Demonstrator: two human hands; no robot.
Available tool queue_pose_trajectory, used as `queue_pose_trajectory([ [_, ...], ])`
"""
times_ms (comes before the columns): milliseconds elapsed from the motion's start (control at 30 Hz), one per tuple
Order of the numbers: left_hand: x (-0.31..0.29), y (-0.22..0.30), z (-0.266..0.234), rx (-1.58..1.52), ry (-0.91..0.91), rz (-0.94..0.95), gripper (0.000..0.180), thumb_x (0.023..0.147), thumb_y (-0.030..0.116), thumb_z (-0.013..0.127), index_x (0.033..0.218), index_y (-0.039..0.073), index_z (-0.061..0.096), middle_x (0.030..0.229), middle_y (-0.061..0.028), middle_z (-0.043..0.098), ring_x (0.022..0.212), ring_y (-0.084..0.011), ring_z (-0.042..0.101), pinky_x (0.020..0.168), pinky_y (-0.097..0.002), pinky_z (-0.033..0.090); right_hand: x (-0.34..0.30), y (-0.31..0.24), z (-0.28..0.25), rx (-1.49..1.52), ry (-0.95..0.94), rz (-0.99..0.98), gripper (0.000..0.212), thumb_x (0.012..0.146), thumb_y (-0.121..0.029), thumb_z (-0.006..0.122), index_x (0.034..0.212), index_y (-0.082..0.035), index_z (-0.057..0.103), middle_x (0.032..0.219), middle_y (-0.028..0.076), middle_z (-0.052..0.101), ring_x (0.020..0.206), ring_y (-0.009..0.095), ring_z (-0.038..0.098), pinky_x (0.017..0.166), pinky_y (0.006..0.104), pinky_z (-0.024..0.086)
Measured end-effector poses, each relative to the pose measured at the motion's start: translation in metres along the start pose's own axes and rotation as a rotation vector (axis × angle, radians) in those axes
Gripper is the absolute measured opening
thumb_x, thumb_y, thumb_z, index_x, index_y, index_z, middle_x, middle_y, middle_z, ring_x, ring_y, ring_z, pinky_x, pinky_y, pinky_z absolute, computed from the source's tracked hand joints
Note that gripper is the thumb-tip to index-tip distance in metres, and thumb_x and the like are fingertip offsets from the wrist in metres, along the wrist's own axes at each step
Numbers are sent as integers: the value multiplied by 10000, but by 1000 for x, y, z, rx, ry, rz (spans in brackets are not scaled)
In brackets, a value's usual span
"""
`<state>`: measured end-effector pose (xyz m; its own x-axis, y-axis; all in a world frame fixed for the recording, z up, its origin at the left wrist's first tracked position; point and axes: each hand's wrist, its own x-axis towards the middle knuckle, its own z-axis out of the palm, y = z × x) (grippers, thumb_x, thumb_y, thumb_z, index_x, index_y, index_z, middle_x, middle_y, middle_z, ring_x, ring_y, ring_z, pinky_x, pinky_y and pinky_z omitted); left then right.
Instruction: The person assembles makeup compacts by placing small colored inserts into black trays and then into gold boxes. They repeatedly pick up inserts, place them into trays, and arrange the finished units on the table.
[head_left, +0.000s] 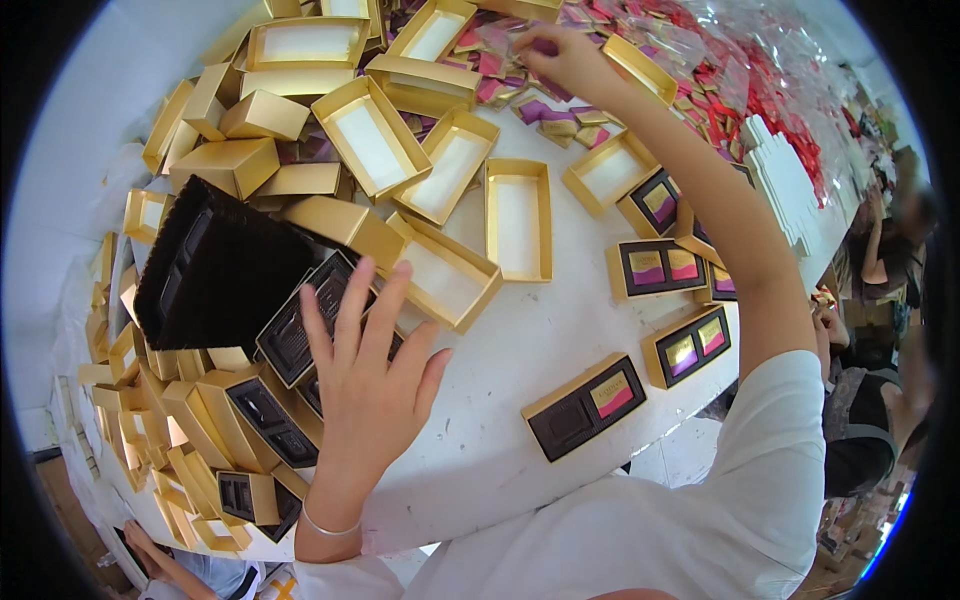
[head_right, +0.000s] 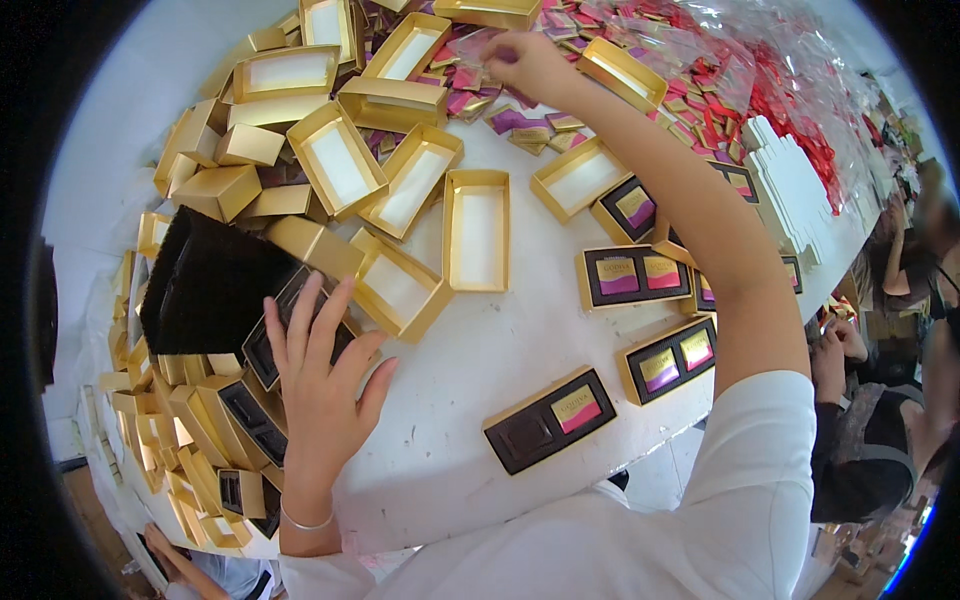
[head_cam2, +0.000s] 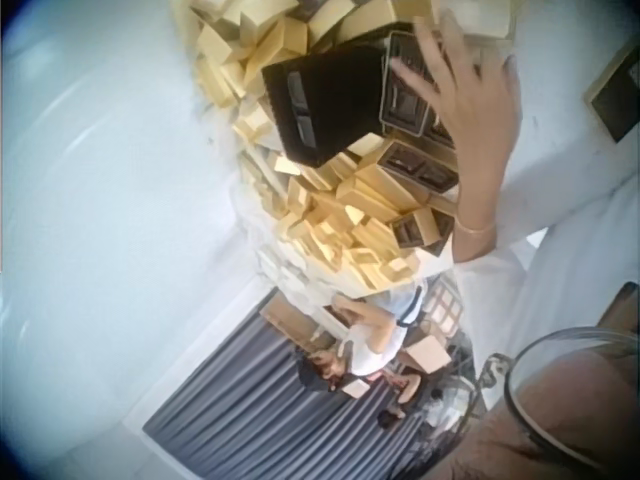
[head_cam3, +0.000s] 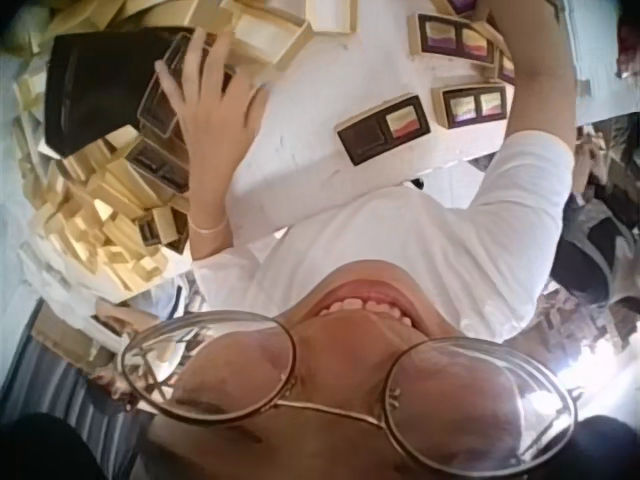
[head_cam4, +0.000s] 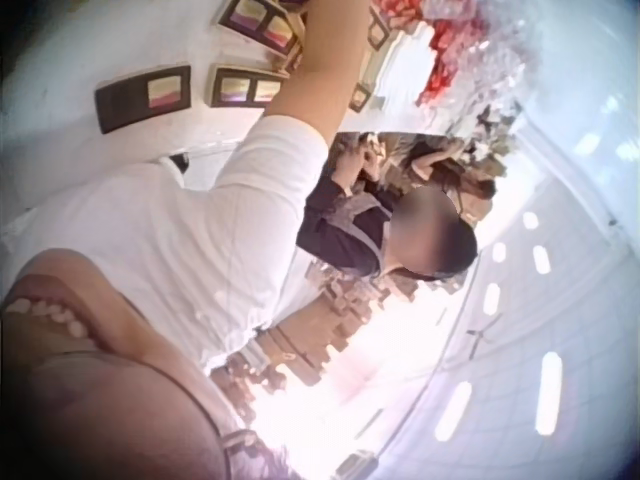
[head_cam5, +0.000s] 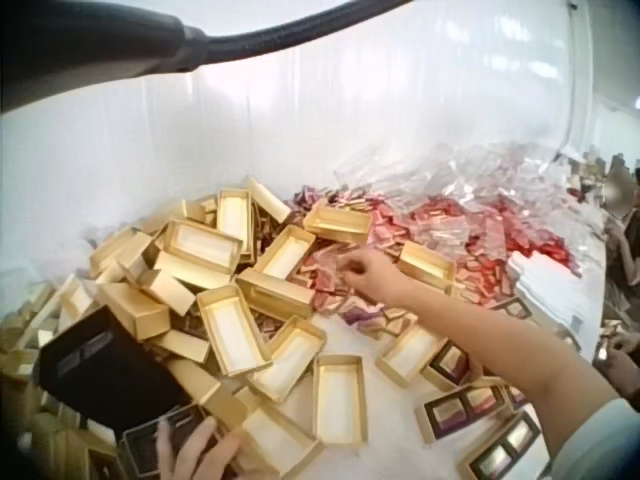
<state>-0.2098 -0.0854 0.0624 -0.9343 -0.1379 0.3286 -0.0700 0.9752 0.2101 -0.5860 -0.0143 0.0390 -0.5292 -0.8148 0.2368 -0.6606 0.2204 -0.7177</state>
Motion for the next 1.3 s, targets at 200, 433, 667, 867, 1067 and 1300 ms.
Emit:
queue_pose_trajectory([
  [200,-10,14,1,-669,-27,-80,363,830,324,638,1063,51,581,1198,-166,522,1062,-328,513,881,-414,444,-58,-60,-16,766,101,291,251,888,-151,562,1068,24,575,803,65,596,576,90,541,427,211,438],
  [433,0,61,7,-2371,-375,-804,626,939,549,295,1323,62,378,1265,-153,485,1117,-281,513,962,-446,414,-186,-160,39,639,-74,160,231,892,-102,542,1110,-31,577,870,53,596,648,89,543,542,204,448],
  [667,-40,81,36,-2644,-344,-927,477,951,465,349,1154,59,494,1138,-78,563,1090,-211,531,955,-410,418,-263,-166,64,453,-141,-234,356,852,24,492,1203,-12,532,1056,128,577,977,231,560,812,309,462],
  [867,-48,110,19,-2381,-327,-975,516,945,472,371,1151,27,529,1083,-100,591,980,-221,577,842,-374,494,-306,-175,64,689,36,45,317,820,111,507,1115,16,574,1005,134,613,866,248,633,737,322,517],
  [1067,-73,96,24,-2124,-517,-610,412,933,374,477,1049,-8,579,910,-116,631,659,-160,618,406,-225,434,-316,-163,46,640,-25,-340,208,739,129,541,887,13,629,1064,213,587,946,314,597,864,418,469],
  [1300,-72,97,13,-1751,-256,-717,221,852,183,637,945,-16,637,727,-60,617,627,-110,595,417,-217,417,-323,-165,51,239,128,-436,282,698,29,623,977,-12,640,1212,214,490,1086,331,526,958,470,397],
])
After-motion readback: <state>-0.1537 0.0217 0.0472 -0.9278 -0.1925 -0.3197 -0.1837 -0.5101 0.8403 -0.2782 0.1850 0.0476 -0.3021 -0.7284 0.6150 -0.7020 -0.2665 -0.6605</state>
